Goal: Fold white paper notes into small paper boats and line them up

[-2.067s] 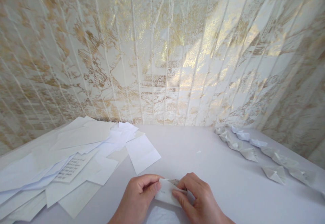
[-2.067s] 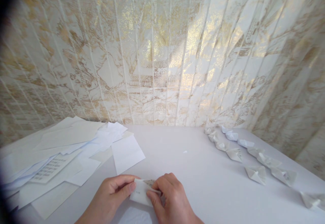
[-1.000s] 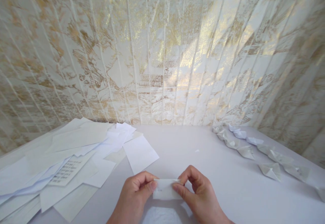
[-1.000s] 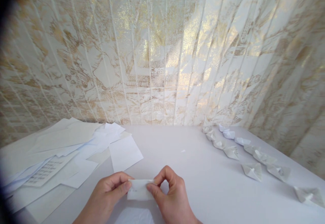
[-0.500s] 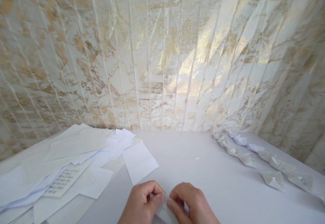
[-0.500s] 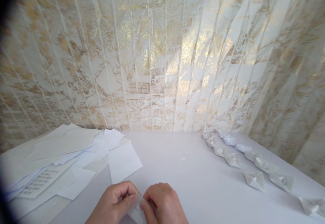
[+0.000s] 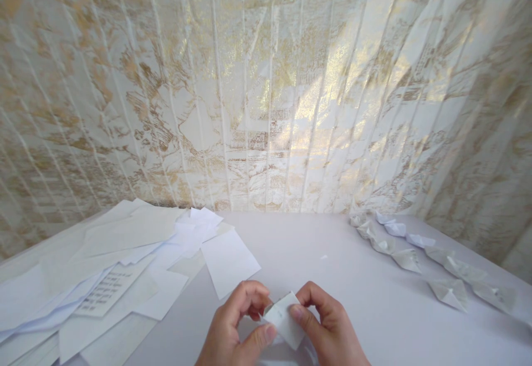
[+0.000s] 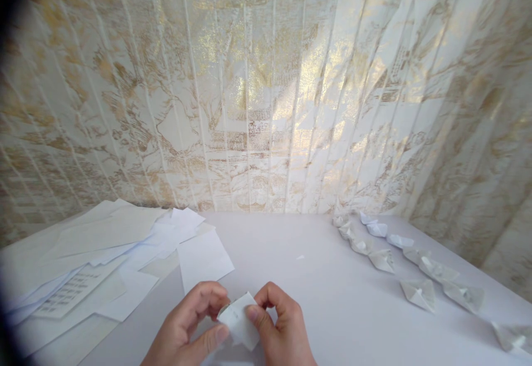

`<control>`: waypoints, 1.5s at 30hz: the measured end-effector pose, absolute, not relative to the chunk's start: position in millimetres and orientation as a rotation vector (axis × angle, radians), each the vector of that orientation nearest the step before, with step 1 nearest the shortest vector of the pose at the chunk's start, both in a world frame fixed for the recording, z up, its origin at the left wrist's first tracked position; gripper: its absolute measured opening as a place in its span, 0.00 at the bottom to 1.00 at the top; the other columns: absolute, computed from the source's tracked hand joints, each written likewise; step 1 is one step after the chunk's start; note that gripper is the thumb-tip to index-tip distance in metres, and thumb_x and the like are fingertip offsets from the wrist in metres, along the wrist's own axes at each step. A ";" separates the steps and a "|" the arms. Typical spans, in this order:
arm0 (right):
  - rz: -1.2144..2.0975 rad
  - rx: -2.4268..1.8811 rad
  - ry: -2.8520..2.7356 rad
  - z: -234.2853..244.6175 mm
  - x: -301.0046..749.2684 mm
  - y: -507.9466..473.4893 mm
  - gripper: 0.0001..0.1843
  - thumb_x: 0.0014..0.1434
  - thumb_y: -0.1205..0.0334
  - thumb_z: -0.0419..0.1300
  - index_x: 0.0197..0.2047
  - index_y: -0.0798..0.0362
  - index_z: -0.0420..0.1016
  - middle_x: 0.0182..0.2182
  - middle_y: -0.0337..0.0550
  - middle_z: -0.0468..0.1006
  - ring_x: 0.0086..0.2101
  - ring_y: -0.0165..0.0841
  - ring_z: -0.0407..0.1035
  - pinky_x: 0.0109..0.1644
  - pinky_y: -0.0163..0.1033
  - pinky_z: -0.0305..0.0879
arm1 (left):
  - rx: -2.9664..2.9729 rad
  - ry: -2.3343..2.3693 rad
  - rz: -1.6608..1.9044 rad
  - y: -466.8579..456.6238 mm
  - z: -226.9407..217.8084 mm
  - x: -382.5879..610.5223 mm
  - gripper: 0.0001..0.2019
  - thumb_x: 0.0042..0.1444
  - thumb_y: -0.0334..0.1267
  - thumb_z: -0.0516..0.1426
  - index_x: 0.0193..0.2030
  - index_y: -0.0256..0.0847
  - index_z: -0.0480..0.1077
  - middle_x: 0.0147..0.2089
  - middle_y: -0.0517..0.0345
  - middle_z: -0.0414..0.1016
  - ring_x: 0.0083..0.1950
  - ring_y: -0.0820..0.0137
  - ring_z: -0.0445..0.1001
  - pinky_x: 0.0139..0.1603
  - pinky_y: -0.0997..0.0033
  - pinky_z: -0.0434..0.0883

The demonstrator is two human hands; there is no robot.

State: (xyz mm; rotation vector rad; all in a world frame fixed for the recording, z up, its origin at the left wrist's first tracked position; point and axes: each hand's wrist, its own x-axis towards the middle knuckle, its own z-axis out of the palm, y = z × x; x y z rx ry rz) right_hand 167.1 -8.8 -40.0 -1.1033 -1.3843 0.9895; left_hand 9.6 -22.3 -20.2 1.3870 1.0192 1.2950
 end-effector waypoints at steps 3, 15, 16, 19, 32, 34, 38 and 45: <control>1.000 -1.092 -1.372 -42.3 165.9 -10.5 0.21 0.48 0.43 0.58 0.21 0.54 0.62 0.17 0.35 0.65 0.20 0.28 0.57 0.23 0.32 0.54 | 1.274 1.014 1.187 -19.3 -24.3 10.8 0.18 0.38 0.50 0.62 0.31 0.38 0.70 0.26 0.58 0.68 0.30 0.68 0.65 0.32 0.72 0.61; 1.121 -0.998 -1.296 -50.7 161.5 -10.6 0.26 0.44 0.38 0.59 0.20 0.53 0.61 0.17 0.35 0.62 0.21 0.27 0.54 0.23 0.33 0.49 | 1.108 1.020 1.186 -22.0 -14.7 12.0 0.17 0.36 0.49 0.64 0.19 0.35 0.67 0.17 0.63 0.65 0.22 0.75 0.60 0.25 0.75 0.56; 1.142 -0.993 -1.278 -51.2 161.8 -10.1 0.26 0.44 0.38 0.59 0.20 0.53 0.60 0.17 0.35 0.62 0.20 0.27 0.53 0.23 0.32 0.49 | 1.088 1.009 1.185 -22.3 -13.9 11.9 0.17 0.37 0.49 0.64 0.19 0.36 0.67 0.18 0.63 0.66 0.22 0.75 0.60 0.25 0.75 0.56; 1.189 -0.978 -1.247 -51.5 161.7 -9.5 0.26 0.43 0.38 0.60 0.20 0.53 0.60 0.16 0.34 0.62 0.19 0.26 0.52 0.22 0.32 0.47 | 1.030 0.997 1.179 -22.7 -13.8 11.9 0.16 0.38 0.47 0.64 0.19 0.36 0.66 0.18 0.61 0.68 0.22 0.74 0.62 0.25 0.75 0.58; 1.007 -1.127 -1.492 -28.7 160.2 -19.8 0.16 0.49 0.51 0.55 0.20 0.52 0.57 0.18 0.34 0.58 0.22 0.29 0.53 0.27 0.35 0.51 | 0.964 1.034 1.162 -21.3 -17.2 12.1 0.17 0.38 0.47 0.64 0.20 0.37 0.65 0.17 0.62 0.67 0.20 0.75 0.63 0.23 0.77 0.57; 0.931 -1.174 -1.612 -19.7 159.3 -22.7 0.14 0.50 0.55 0.53 0.19 0.52 0.55 0.18 0.34 0.58 0.23 0.29 0.52 0.27 0.35 0.50 | 0.961 1.024 1.176 -21.1 -16.7 11.2 0.16 0.40 0.46 0.63 0.20 0.37 0.64 0.17 0.64 0.65 0.20 0.76 0.61 0.23 0.77 0.56; 0.911 -1.220 -1.684 -9.2 156.5 -26.9 0.13 0.49 0.56 0.52 0.19 0.51 0.53 0.17 0.33 0.56 0.22 0.28 0.51 0.26 0.34 0.50 | 0.891 0.896 1.130 -22.0 -19.3 16.3 0.16 0.40 0.47 0.63 0.23 0.37 0.65 0.19 0.62 0.66 0.22 0.75 0.63 0.24 0.76 0.58; 1.024 -1.176 -1.543 -14.2 157.5 -26.9 0.17 0.50 0.51 0.54 0.19 0.52 0.55 0.17 0.33 0.57 0.22 0.28 0.51 0.26 0.33 0.50 | 0.985 0.881 1.079 -23.8 -16.3 19.1 0.18 0.38 0.44 0.65 0.30 0.31 0.71 0.25 0.54 0.72 0.29 0.67 0.68 0.30 0.71 0.62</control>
